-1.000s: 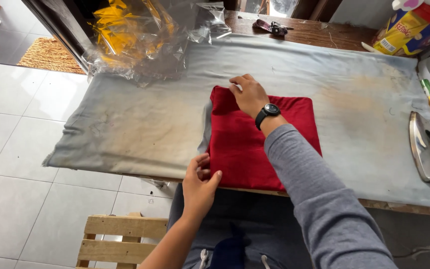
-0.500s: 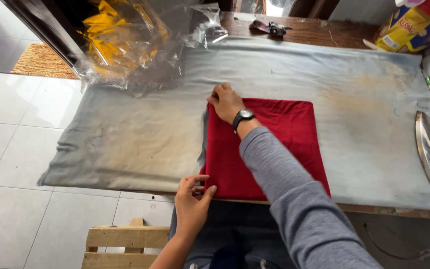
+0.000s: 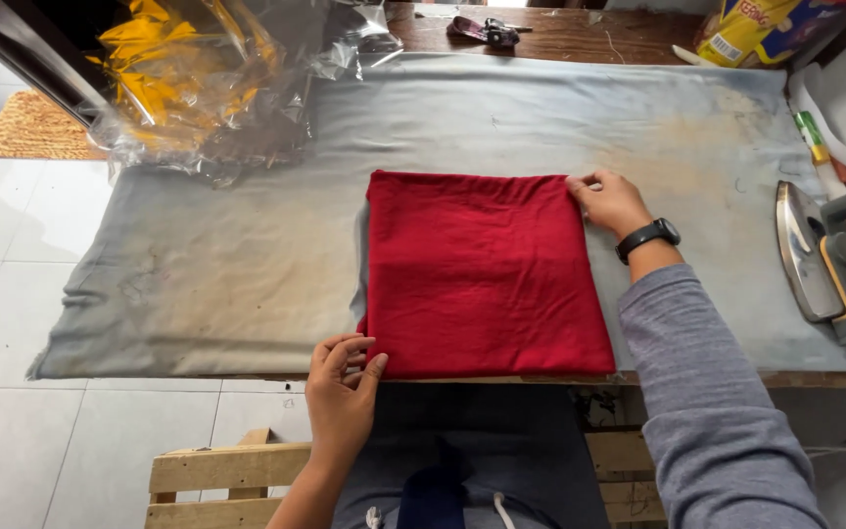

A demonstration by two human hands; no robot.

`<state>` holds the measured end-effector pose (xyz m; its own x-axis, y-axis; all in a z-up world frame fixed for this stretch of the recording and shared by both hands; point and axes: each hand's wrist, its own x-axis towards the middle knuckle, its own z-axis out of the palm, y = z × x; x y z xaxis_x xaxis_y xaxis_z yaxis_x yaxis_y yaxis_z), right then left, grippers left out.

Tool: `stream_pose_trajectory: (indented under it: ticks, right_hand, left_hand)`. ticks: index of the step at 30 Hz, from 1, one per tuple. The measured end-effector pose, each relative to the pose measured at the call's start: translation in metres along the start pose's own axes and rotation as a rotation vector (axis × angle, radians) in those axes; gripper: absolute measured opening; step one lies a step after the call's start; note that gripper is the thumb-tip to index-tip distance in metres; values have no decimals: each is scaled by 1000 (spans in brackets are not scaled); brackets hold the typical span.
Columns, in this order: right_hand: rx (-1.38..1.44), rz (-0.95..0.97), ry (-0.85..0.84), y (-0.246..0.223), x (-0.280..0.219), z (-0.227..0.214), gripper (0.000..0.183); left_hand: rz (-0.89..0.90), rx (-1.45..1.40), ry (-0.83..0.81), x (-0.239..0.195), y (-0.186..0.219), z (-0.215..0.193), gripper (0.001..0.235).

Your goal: The person irons a red long-sleeved shirt on a padded ironing board, smoothing the body and sleeves, then folds the shirt into a compact rectangle. The shirt is handled one at a time and ends folded on the board.

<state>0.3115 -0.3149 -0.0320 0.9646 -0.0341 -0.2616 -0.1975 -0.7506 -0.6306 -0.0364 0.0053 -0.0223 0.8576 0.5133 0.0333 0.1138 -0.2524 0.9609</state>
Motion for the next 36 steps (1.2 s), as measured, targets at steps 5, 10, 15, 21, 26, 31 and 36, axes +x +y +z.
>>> stream_pose_trajectory:
  ticks: [5, 10, 15, 21, 26, 31, 36]
  right_hand:
    - [178, -168, 222, 27, 27, 27, 33]
    - [18, -255, 319, 30, 17, 32, 35]
    - [-178, -656, 271, -1, -119, 10, 54]
    - [-30, -657, 411, 44, -147, 31, 29]
    - [28, -665, 486, 60, -143, 24, 11]
    - [216, -283, 393, 101, -189, -9, 15]
    - [169, -100, 505, 182, -265, -38, 15]
  left_hand:
    - [-13, 29, 4, -1, 0, 4, 19]
    - [5, 73, -2, -5, 2, 5, 20]
    - [18, 91, 4, -3, 0, 8, 20]
    - [36, 100, -1, -1, -1, 8, 19]
    - [20, 57, 4, -7, -2, 3, 20]
    - [-3, 13, 13, -11, -5, -3, 19]
    - [30, -35, 31, -15, -5, -3, 19]
